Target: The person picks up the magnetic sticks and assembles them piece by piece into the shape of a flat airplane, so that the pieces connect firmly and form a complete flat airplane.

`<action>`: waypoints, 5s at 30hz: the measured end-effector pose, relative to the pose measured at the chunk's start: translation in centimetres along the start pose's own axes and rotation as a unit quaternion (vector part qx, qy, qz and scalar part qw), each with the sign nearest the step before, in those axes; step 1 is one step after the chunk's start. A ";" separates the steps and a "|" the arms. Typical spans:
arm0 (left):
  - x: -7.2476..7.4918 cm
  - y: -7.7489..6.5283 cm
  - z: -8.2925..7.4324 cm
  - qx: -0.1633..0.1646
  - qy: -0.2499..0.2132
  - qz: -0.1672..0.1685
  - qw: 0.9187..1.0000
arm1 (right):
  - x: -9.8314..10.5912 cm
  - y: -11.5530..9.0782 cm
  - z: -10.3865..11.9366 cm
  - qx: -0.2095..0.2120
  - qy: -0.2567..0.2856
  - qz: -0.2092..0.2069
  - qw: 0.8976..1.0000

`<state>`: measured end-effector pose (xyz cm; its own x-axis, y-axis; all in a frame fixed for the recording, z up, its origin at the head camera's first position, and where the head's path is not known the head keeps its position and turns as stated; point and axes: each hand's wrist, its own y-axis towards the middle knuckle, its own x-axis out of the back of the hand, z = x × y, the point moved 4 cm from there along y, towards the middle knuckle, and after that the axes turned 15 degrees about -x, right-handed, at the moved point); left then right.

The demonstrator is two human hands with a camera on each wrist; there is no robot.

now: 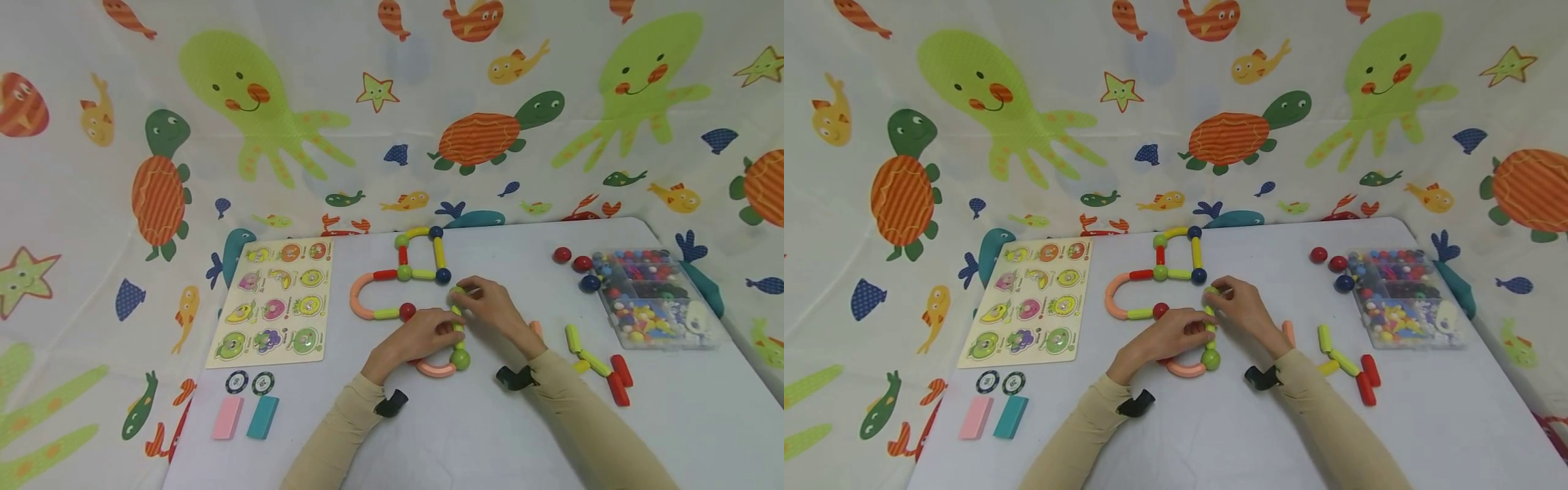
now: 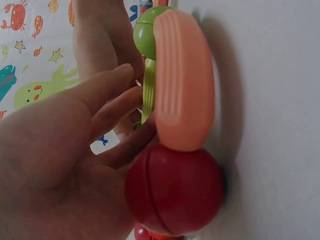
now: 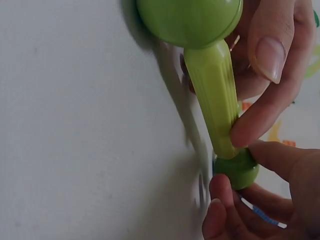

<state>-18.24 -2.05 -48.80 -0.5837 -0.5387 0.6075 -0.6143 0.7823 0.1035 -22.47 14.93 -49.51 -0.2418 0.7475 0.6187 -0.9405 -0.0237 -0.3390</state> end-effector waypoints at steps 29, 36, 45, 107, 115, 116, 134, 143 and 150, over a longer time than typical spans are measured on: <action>6.1 -3.7 0.9 0.029 0.039 -0.177 0.983 | 6.7 -3.4 -4.5 -0.014 -0.013 -0.087 0.996; 7.5 -5.4 2.2 0.051 0.041 -0.202 0.977 | 10.9 -6.3 -8.4 -0.024 -0.034 -0.154 0.987; 7.6 -6.2 3.2 0.078 0.044 -0.196 0.976 | 13.4 -9.0 -11.2 -0.053 -0.069 -0.173 0.981; 6.4 -5.5 3.4 0.072 0.033 -0.166 0.983 | 11.5 -9.1 -11.7 -0.002 -0.090 -0.204 0.975; 6.2 -5.4 3.5 0.073 0.037 -0.164 0.983 | 11.2 -7.9 -9.9 0.027 -0.094 -0.217 0.971; 6.2 -5.4 3.4 0.073 0.040 -0.163 0.983 | 11.0 -7.6 -9.6 0.038 -0.089 -0.217 0.971; 6.0 -5.5 3.7 0.077 0.039 -0.161 0.983 | 4.1 -3.1 -1.6 0.154 -0.055 -0.067 0.984; 5.9 -5.5 3.6 0.075 0.040 -0.163 0.983 | 0.7 -1.6 1.3 0.184 -0.040 0.004 0.982; 6.1 -5.5 3.6 0.067 0.044 -0.159 0.984 | -1.0 -1.1 3.5 0.212 -0.052 0.022 0.976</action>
<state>-20.32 -10.72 -48.47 -0.3056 -0.7159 0.6278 -0.8262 0.5271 0.1989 -22.06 11.91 -47.26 -0.2871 0.6681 0.6865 -0.9371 -0.3445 -0.0567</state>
